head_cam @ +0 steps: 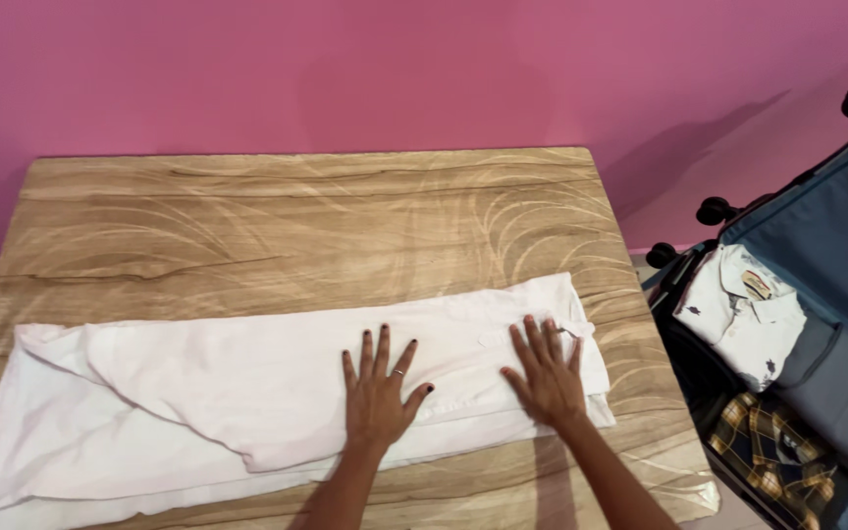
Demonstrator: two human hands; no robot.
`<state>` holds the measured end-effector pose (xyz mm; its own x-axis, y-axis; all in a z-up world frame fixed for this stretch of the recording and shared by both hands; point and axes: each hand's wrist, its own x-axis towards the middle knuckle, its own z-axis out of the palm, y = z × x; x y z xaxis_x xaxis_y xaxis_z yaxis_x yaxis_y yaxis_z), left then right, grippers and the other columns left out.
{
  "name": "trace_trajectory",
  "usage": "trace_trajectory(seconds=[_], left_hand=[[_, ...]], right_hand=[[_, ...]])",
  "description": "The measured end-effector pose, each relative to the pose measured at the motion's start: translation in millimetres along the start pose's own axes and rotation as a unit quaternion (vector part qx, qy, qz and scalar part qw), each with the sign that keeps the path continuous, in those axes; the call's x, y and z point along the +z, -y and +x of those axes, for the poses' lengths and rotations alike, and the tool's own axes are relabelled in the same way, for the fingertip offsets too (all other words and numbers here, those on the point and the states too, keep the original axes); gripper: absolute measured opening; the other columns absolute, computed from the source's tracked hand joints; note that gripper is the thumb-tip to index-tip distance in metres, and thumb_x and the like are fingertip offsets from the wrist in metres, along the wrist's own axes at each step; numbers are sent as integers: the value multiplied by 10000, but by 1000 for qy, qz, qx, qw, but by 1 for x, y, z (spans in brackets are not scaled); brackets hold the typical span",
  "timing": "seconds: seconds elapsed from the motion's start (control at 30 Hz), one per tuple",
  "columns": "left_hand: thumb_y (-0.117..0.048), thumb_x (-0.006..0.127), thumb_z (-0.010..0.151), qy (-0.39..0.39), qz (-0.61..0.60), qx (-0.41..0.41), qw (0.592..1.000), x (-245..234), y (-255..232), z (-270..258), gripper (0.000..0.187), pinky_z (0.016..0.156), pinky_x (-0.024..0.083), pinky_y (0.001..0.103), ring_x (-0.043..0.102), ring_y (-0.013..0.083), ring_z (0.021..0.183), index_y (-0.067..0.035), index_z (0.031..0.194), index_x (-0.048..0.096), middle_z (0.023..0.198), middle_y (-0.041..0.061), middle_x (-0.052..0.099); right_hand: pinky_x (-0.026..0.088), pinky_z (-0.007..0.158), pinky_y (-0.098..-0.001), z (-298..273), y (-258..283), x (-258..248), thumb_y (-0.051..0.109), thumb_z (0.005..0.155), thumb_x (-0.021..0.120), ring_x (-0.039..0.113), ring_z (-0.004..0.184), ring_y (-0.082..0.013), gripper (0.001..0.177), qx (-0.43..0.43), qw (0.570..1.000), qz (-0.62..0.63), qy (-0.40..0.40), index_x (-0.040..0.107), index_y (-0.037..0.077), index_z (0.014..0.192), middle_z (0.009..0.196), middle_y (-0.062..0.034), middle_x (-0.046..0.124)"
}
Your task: The person takes a shirt from a basket, folds it on a table, and places it inside a suitcase along with other clothes before securing it with straps and closing the zipper.
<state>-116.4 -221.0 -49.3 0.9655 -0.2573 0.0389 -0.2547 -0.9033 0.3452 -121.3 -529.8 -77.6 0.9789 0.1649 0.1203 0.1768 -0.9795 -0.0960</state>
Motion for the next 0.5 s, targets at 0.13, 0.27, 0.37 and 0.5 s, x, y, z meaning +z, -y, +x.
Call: trace_trajectory(seconds=[0.13,0.27,0.37,0.5], left_hand=[[-687,537,879,3,-2,-5,1000,-5,1,0,738,1182,72,650,97,375,1525,-313,1507,436,1691,129,141],[-684,546,877,-1,5,-10,1000,-2,0,-1,736,1190,64,636,102,366,1533,-324,1511,443,1666,121,154],[-681,547,878,-7,-4,-16,1000,-1,-1,-3,721,1201,52,625,105,351,1535,-335,1503,453,1672,105,158],[-682,546,884,1,-1,-19,1000,-2,-2,-2,715,1205,45,619,99,345,1538,-338,1503,450,1673,102,155]], right_hand=[[70,1189,-691,1,-23,-1,610,999,301,169,1550,-289,707,25,997,-63,29,229,277,1618,1704,-64,138],[98,1189,-682,-5,-22,2,651,980,288,114,1556,-429,767,78,996,-36,-18,206,246,1626,1717,-113,137],[114,1139,-684,-13,-20,3,711,963,331,86,1503,-526,856,156,987,-2,-43,195,208,1642,1640,-342,84],[189,1134,-657,-15,-23,6,726,924,393,171,1463,-530,934,201,979,13,-17,179,174,1646,1603,-390,166]])
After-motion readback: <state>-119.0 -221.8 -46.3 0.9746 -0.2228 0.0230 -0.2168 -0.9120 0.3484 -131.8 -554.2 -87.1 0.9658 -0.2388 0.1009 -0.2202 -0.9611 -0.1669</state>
